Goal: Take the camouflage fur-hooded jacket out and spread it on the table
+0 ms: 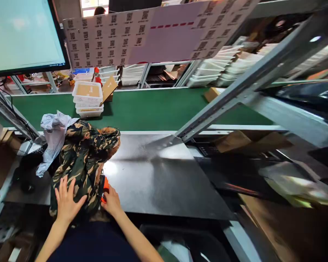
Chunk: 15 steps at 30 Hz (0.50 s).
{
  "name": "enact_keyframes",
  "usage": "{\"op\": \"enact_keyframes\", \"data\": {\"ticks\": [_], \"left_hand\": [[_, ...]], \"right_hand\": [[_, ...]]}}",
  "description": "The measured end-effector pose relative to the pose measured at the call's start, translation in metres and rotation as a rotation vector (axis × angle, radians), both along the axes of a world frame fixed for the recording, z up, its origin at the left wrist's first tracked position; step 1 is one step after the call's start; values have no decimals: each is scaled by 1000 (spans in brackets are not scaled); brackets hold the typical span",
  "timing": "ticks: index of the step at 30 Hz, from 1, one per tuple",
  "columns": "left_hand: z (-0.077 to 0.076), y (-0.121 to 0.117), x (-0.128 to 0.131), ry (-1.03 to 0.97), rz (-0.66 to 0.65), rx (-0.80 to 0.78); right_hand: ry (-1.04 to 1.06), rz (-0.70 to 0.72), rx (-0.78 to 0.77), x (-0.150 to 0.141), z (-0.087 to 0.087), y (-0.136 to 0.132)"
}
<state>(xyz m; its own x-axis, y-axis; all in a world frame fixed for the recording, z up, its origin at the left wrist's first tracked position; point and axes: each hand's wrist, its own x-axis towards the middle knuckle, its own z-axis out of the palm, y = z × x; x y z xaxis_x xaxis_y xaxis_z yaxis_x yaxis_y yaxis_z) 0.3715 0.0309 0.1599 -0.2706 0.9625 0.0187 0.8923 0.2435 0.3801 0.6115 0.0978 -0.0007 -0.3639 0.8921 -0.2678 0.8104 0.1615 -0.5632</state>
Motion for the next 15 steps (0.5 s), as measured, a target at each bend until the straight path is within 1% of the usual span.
{"op": "enact_keyframes", "data": {"ticks": [1,3,5,7,9,11,12,15], "left_hand": [[-13,-3,3,114,-5,6],[-39,-5,5,299,-34,4],[-57,-4,-2,349,-56,20],[-64,-1,-16,311,-51,62],[-64,2,-33,204,-44,111],[-57,8,-53,45,4,179],[-52,13,-64,-47,48,229],[-32,35,-103,-311,240,445]], "right_hand": [[2,-38,44,9,-2,-2],[-15,-135,133,37,-2,3],[-66,-268,172,73,2,18],[-126,-402,149,111,8,38],[-171,-491,100,144,12,56],[-198,-530,63,167,13,67],[-210,-542,48,175,14,70],[-245,-585,22,187,14,75]]}}
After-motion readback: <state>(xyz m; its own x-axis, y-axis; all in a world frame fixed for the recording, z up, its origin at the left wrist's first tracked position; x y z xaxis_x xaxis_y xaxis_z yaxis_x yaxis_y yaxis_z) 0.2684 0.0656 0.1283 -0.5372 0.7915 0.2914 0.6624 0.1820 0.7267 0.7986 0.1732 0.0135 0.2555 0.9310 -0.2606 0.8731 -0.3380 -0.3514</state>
